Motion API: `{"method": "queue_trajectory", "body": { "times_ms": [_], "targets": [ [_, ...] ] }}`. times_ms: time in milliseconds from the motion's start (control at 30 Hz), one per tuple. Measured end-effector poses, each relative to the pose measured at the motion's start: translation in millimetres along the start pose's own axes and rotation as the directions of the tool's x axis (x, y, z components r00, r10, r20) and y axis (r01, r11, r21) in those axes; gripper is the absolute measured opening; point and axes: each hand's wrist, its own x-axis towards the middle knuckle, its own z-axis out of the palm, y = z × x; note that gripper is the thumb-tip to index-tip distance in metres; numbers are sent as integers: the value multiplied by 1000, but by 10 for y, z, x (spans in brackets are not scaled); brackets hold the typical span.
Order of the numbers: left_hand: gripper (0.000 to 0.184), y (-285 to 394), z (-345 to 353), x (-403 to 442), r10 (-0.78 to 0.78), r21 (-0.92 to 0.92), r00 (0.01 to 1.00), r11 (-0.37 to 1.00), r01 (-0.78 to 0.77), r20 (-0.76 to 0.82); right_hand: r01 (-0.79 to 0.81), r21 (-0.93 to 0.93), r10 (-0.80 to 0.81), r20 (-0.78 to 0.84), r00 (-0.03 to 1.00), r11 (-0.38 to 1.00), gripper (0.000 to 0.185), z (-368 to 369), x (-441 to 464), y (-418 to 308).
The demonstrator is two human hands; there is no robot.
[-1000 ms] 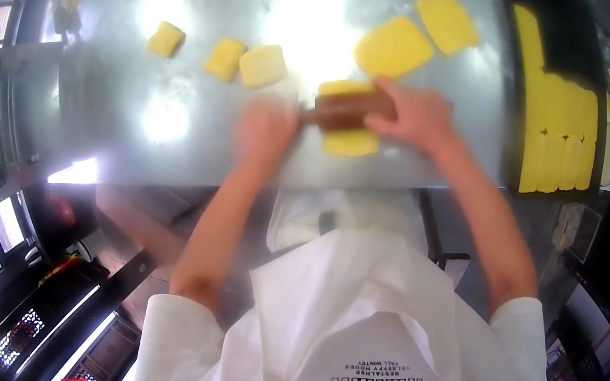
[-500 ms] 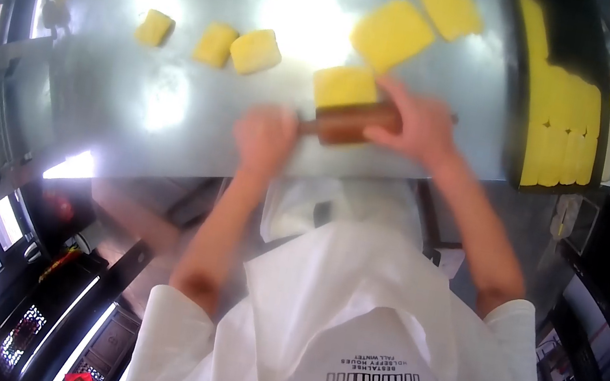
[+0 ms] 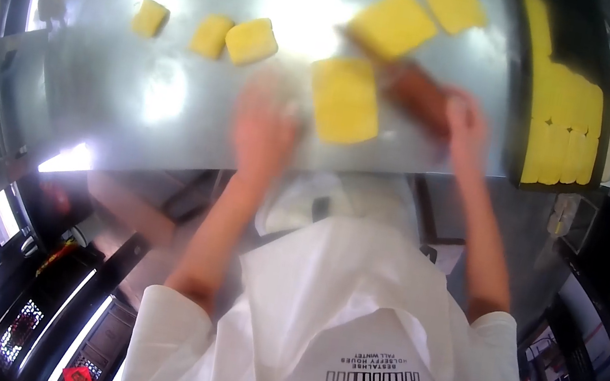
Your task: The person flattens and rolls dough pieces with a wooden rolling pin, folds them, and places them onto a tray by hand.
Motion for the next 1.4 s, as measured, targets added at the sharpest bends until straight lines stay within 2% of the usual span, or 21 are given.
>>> {"method": "queue_trajectory", "body": {
  "times_ms": [67, 167, 267, 367, 467, 567, 600, 667, 700, 767, 800, 833, 867, 933, 967, 1067, 1167, 1233, 1267, 1333, 1400],
  "targets": [
    [71, 219, 98, -48, 19, 112, 966, 992, -49, 258, 115, 146, -76, -252, 965, 983, 42, -61, -14, 127],
    [86, 434, 356, -51, 247, -1, 911, 965, -261, 331, 80, -9, -78, -378, 923, 997, 44, -196, -4, 145],
    [96, 394, 574, -140, 205, 72, 858, 960, -269, 470, 109, 75, -72, -383, 921, 991, 44, -274, 18, 139],
    [100, 433, 559, -146, 187, 136, 857, 949, -283, 480, 46, 0, -42, -379, 924, 999, 47, -322, 39, 129],
    [92, 469, 548, -130, 183, 71, 863, 967, -244, 472, 5, 40, 4, -245, 970, 999, 51, -464, 104, 113],
    [78, 471, 407, -55, 211, -68, 887, 977, -201, 410, -91, 92, 105, -152, 983, 992, 55, -571, 55, -42],
    [73, 437, 344, 12, 177, -123, 930, 982, -144, 323, -40, -81, 25, -176, 984, 996, 56, -625, 35, -58],
    [67, 298, 216, 185, 77, -244, 984, 969, -36, 160, 45, -417, -130, -177, 976, 908, 59, -725, -32, -38],
    [62, 192, 197, 286, 88, -214, 988, 975, -60, 123, 103, -486, -238, -226, 945, 868, 56, -704, -84, -83],
    [52, 23, 237, 533, 113, -152, 993, 983, -105, 45, 215, -421, -343, -256, 904, 881, 51, -665, -127, -102],
    [48, 19, 284, 627, 115, -122, 986, 988, -100, 123, 269, -389, -391, -276, 878, 881, 49, -638, -163, -116],
    [45, 46, 328, 731, 117, -92, 973, 991, -100, 201, 271, -251, -338, -280, 899, 929, 42, -482, -247, -261],
    [41, 89, 358, 805, 119, -63, 952, 992, -106, 281, 260, -141, -287, -227, 931, 955, 38, -362, -305, -345],
    [37, 311, 318, 971, -19, 128, 904, 991, -39, 428, 382, -249, -420, -120, 900, 890, 35, -197, -375, -391],
    [35, 388, 305, 1036, -97, 227, 870, 974, -18, 484, 396, -248, -427, -86, 900, 884, 35, -131, -399, -395],
    [31, 126, 429, 1097, -28, 149, 809, 986, -74, 587, 410, -195, -417, 7, 909, 891, 33, 48, -415, -352],
    [24, 147, 342, 985, 289, -104, 823, 956, -274, 488, 322, -46, -319, 66, 946, 946, 36, 146, -373, -266],
    [20, 147, 207, 760, 243, -180, 801, 969, -171, 547, 260, 104, -272, 129, 953, 960, 47, 193, -371, -264],
    [20, 374, 13, 754, 287, -247, 791, 953, -177, 540, 243, 199, -278, 171, 945, 950, 55, 207, -377, -256],
    [19, 712, -194, 819, 259, -254, 751, 959, -126, 608, 244, 301, -336, 308, 890, 922, 68, 182, -349, -272],
    [17, 1058, -338, 945, 183, -247, 711, 969, -13, 679, 226, 265, -328, 454, 828, 937, 67, 79, -346, -349]
  ]
}}
